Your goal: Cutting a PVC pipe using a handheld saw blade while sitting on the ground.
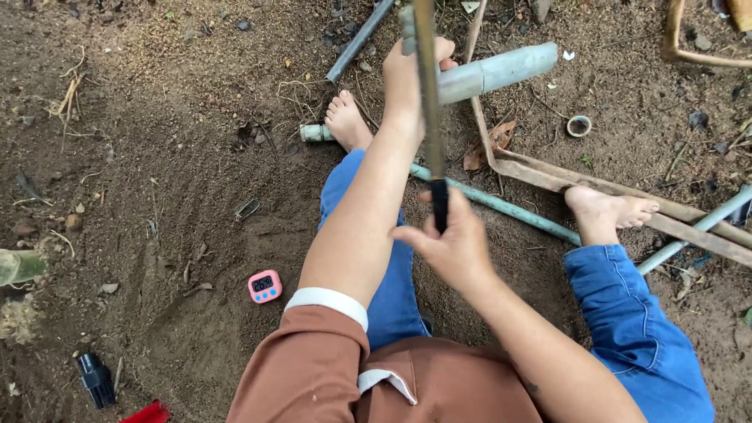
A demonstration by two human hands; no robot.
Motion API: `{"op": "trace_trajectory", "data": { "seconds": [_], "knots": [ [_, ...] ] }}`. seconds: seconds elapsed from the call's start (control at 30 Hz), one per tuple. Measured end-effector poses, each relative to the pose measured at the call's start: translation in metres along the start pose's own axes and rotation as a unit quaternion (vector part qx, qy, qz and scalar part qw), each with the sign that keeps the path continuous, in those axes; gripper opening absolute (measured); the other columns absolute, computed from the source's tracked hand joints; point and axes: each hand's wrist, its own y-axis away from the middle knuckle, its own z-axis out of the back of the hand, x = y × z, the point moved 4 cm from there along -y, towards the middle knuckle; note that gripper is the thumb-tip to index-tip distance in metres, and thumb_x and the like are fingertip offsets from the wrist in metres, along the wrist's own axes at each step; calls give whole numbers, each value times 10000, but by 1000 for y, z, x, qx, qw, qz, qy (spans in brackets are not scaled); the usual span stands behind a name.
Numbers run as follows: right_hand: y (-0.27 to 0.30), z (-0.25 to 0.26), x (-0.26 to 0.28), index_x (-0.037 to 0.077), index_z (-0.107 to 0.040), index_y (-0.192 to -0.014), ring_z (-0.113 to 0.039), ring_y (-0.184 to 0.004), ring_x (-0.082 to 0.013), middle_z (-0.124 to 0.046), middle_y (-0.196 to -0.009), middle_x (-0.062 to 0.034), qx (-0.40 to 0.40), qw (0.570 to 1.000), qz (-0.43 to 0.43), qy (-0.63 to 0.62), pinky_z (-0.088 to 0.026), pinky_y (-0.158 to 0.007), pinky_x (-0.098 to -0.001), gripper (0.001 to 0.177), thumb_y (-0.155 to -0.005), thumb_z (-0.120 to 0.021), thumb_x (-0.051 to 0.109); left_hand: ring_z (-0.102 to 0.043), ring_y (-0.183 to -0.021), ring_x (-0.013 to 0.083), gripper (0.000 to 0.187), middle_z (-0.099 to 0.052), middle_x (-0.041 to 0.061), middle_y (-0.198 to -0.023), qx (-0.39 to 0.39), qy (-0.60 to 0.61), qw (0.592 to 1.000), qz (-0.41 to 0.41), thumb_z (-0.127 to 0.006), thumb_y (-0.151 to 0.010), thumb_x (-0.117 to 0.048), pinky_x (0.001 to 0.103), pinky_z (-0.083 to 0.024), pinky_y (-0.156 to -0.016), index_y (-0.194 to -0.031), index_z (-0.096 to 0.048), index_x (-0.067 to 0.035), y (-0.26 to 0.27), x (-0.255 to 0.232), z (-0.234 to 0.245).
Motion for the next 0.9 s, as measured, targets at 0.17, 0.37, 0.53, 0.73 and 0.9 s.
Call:
{"op": "trace_trajectory", "data": {
  "seconds": [0.17, 0.37, 0.53, 0.73, 0.9],
  "knots": [
    [9, 20, -14, 79, -549, -1253, -426, -480, -43, -451, -561, 91, -74, 997, 23, -2, -366, -490, -203, 642, -776, -951, 228, -593, -609, 169, 150, -636, 73, -716, -1, 42, 999, -25, -683, -807, -75, 301, -493, -590, -939, -664, -5, 4, 2, 3],
    [22, 34, 18, 23, -593, -1261, -565, -505, -100, -614, -644, 31, -92, 983, 145, 62, -424, -481, -252, 419, -908, -812, 72, -574, -592, 168, 151, -599, 65, -718, 14, 42, 999, -16, -666, -800, -25, 305, -498, -568, -946, -628, -15, 4, 2, -1],
    [29, 71, -9, 45, -593, -1280, -545, -581, -114, -607, -739, 11, -145, 984, 82, 64, -429, -545, -269, 251, -1036, -614, 105, -661, -744, 206, 174, -641, 77, -832, 37, -45, 996, -65, -698, -812, -115, 379, -553, -751, -961, -640, -48, 15, -11, -1],
    [23, 84, -25, 114, -656, -1258, -679, -685, -320, -700, -753, -123, -172, 972, 10, 162, -526, -625, -433, 218, -1047, -618, 152, -685, -810, 220, 265, -669, 96, -867, 19, -94, 991, -91, -747, -774, -112, 407, -543, -772, -1018, -681, -32, 34, -18, -14],
    [14, 82, -27, 140, -661, -1270, -755, -854, -527, -781, -851, -264, -156, 969, -20, 192, -572, -726, -602, 222, -1070, -593, 207, -645, -884, 270, 260, -635, 121, -901, 26, -115, 986, -114, -773, -785, -88, 492, -512, -853, -1023, -672, -55, 30, -7, -11]
  ]
}}
